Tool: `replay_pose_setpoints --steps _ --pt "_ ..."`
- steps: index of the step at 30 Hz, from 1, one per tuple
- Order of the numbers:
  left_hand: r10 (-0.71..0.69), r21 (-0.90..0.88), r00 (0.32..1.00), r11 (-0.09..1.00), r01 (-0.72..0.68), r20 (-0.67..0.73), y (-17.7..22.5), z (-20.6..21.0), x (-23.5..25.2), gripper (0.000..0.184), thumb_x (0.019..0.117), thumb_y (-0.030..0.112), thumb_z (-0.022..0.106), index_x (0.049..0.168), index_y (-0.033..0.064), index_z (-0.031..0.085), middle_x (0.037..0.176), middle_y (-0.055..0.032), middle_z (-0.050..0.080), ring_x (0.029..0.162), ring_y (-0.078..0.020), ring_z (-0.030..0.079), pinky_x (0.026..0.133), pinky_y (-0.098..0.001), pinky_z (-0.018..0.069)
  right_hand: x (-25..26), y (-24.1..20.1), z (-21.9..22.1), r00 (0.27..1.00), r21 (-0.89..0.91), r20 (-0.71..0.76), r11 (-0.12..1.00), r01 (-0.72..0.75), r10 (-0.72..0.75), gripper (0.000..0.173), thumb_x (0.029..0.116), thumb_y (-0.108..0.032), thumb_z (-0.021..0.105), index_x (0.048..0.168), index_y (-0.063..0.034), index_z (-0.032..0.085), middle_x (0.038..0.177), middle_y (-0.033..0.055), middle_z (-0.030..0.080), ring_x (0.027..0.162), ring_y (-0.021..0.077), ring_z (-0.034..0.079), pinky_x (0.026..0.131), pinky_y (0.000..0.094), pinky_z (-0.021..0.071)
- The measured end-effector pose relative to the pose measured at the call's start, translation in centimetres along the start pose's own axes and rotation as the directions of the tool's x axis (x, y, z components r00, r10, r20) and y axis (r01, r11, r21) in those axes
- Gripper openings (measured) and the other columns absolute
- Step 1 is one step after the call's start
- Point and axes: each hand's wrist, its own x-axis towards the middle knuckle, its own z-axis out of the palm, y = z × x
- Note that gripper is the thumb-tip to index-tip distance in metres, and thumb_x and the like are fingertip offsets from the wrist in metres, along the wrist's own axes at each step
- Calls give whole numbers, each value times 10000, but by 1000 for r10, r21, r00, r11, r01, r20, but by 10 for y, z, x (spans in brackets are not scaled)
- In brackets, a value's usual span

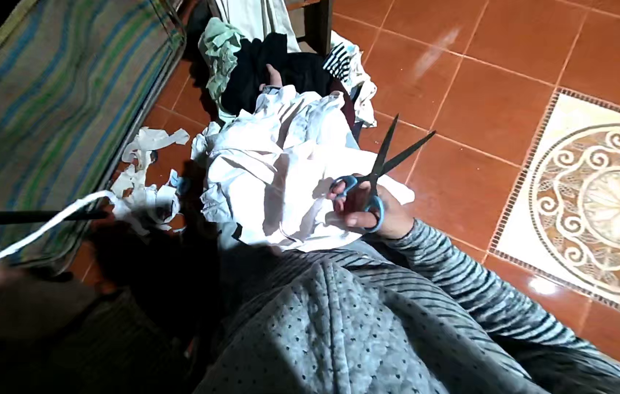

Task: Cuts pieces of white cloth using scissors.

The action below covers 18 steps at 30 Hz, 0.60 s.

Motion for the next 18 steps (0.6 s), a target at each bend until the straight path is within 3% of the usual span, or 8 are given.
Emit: replay_pose_setpoints --steps 2,5,8,10,11,14,16,18 --pt "-21 36 893 999 5 450 4 18 -18 481 1040 88 499 1411 -185 360 1340 -249 517 1123 -81 536 990 -224 452 6 -7 9 999 -255 15 966 41 -39 635 794 -434 856 1216 -43 587 1121 4 668 930 41 640 815 248 569" --pt "38 29 453 990 -141 891 3 54 -51 434 966 185 668 1313 -58 575 1273 -212 642 1076 -199 671 929 -401 572 13 -18 26 990 -600 117 788 135 -81 576 786 -372 843 1143 33 645 1134 137 685 1077 191 657 935 370 565" --pt "31 -26 32 987 -156 999 14 86 -97 320 941 227 707 1175 11 678 1063 -110 737 924 -155 722 849 -371 599 17 -15 33 986 -759 107 631 164 -127 264 722 -138 785 907 26 690 905 163 696 909 314 681 788 483 569" --pt "11 -27 -113 989 -147 994 27 95 -116 316 954 208 703 1178 -13 683 1082 -138 731 967 -184 722 905 -369 587 13 -11 29 995 -678 -25 733 50 -92 182 768 -100 763 865 19 667 841 101 677 791 187 667 703 375 573" --pt "31 -43 -92 990 -131 995 29 98 -125 334 934 191 719 1188 -23 675 1093 -159 723 973 -210 720 904 -390 587 11 -11 25 992 -570 -107 822 -5 -68 165 794 -118 750 875 -6 661 823 33 678 736 81 651 665 282 569" --pt "275 -259 154 959 -115 949 25 109 -154 542 853 224 799 1315 8 617 1273 -187 640 1118 -259 654 927 -443 562 4 -15 8 967 -199 -252 977 -79 27 299 789 -391 828 910 -154 691 793 -116 673 669 -33 598 604 188 524" --pt "435 -413 174 898 -150 883 29 119 -163 712 839 287 821 1433 23 534 1452 -191 538 1327 -271 548 1075 -456 494 -1 -20 0 962 -55 -268 996 -76 59 386 729 -540 860 900 -233 701 774 -141 672 654 -35 596 592 187 521" --pt "534 -499 144 838 -223 833 39 127 -169 765 810 362 836 1444 49 546 1499 -189 506 1371 -295 515 1101 -482 467 -4 -26 0 957 -12 -284 998 -58 52 373 738 -533 864 889 -236 696 748 -130 664 632 -25 589 578 192 513"
